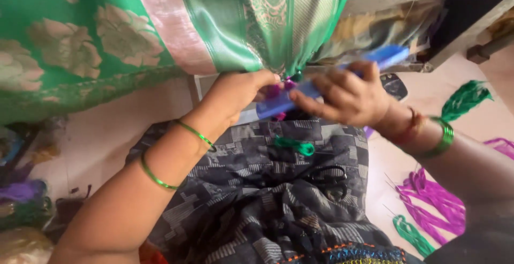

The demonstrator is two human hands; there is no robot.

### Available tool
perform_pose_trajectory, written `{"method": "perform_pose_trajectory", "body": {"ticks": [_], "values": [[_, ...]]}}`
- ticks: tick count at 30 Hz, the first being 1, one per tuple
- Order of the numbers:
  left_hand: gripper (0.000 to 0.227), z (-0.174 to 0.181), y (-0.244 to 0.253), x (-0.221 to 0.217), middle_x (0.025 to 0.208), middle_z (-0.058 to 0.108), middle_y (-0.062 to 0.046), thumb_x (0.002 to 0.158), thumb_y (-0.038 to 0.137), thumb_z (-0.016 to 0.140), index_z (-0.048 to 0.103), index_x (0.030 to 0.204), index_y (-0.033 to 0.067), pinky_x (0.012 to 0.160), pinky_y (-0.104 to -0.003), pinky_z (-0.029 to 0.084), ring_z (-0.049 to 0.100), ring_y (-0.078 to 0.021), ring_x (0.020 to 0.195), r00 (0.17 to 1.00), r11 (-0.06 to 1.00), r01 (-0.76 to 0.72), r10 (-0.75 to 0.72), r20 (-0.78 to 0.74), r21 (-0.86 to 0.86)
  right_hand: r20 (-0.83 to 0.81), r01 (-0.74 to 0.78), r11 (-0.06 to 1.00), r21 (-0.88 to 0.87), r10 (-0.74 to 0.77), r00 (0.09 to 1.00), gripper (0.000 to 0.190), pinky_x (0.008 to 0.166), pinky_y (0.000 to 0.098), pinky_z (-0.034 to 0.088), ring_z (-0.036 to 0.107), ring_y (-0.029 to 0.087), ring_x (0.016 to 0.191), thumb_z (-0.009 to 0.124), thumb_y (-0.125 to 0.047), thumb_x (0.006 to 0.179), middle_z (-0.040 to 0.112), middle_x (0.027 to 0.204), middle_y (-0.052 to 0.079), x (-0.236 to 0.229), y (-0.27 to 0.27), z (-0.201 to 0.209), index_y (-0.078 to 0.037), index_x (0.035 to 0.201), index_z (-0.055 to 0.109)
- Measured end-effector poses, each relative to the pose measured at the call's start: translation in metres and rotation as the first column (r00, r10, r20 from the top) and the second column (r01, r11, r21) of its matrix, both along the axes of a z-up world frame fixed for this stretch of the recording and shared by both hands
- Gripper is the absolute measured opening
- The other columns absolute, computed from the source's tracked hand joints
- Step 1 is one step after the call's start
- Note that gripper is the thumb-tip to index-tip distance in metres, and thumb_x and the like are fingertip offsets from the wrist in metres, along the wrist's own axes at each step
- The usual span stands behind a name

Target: Attaching decorative tassels to the border of a green saree.

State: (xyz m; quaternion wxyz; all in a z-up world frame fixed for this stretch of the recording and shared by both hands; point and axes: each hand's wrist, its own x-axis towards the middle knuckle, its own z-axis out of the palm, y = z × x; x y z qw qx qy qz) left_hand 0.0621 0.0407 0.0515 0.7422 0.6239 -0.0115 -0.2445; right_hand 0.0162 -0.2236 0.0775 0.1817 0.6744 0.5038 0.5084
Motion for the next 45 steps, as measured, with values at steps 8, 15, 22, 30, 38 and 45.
{"method": "perform_pose_trajectory", "body": {"ticks": [8, 15, 22, 30, 38, 45], "values": [[0.019, 0.007, 0.003, -0.006, 0.082, 0.075, -0.013, 0.087, 0.011, 0.070, 0.075, 0.089, -0.0073, 0.065, -0.036, 0.056, 0.071, -0.0219, 0.068, 0.998, 1.000, -0.025, 0.024, 0.060, 0.018, 0.036, 0.015, 0.996, 0.087, -0.018, 0.999, 0.048, 0.098, 0.0428, 0.037, 0.054, 0.015, 0.111, 0.079, -0.036, 0.105, 0.063, 0.112, -0.005, 0.012, 0.000, -0.016, -0.034, 0.149, 0.060], [0.018, 0.011, 0.006, -0.006, 0.081, 0.076, -0.013, 0.084, 0.013, 0.069, 0.075, 0.090, -0.0034, 0.065, -0.035, 0.060, 0.072, -0.0225, 0.068, 0.996, 0.999, 0.009, -0.006, 0.084, -0.036, -0.127, -0.078, 0.994, 0.072, 0.086, 0.988, 0.043, 0.096, 0.0421, 0.038, 0.055, 0.015, 0.101, 0.077, -0.030, 0.101, 0.063, 0.107, -0.006, 0.001, 0.010, 0.003, -0.033, 0.141, 0.061], [0.016, 0.007, 0.005, -0.005, 0.084, 0.076, -0.014, 0.082, 0.011, 0.069, 0.073, 0.090, -0.0023, 0.063, -0.036, 0.058, 0.074, -0.0229, 0.070, 0.998, 0.998, -0.025, 0.028, 0.057, -0.052, -0.150, -0.085, 0.990, 0.111, 0.101, 0.983, 0.044, 0.095, 0.0412, 0.039, 0.058, 0.015, 0.099, 0.080, -0.024, 0.096, 0.063, 0.108, -0.005, 0.010, 0.004, -0.016, -0.032, 0.137, 0.065], [0.019, -0.003, 0.002, 0.001, 0.088, 0.077, -0.014, 0.086, 0.008, 0.071, 0.075, 0.095, -0.0078, 0.069, -0.034, 0.059, 0.074, -0.0198, 0.075, 0.992, 0.997, -0.071, 0.072, 0.107, -0.013, -0.272, 0.090, 0.985, 0.144, -0.048, 0.961, 0.043, 0.096, 0.0483, 0.041, 0.058, 0.019, 0.097, 0.078, -0.022, 0.095, 0.064, 0.108, -0.002, 0.001, 0.010, -0.010, -0.026, 0.137, 0.068], [0.017, 0.010, 0.002, -0.014, 0.081, 0.074, -0.017, 0.085, 0.003, 0.066, 0.069, 0.095, -0.0112, 0.064, -0.036, 0.063, 0.073, -0.0226, 0.066, 0.981, 0.988, -0.074, 0.097, 0.170, -0.134, -0.260, -0.102, 0.983, 0.156, 0.141, 0.955, 0.038, 0.087, 0.0406, 0.043, 0.055, 0.018, 0.098, 0.080, -0.021, 0.100, 0.063, 0.108, -0.001, -0.050, 0.002, -0.061, -0.025, 0.135, 0.065], [0.018, 0.008, 0.000, -0.023, 0.084, 0.075, -0.016, 0.087, 0.004, 0.066, 0.070, 0.096, -0.0114, 0.066, -0.035, 0.064, 0.075, -0.0228, 0.068, 0.971, 0.970, -0.104, 0.146, 0.187, -0.218, -0.932, 0.078, 0.993, 0.085, 0.052, 0.360, 0.038, 0.077, 0.0391, 0.048, 0.064, 0.019, 0.094, 0.077, -0.025, 0.085, 0.068, 0.104, 0.000, -0.088, 0.027, -0.110, -0.014, 0.122, 0.072]]}}
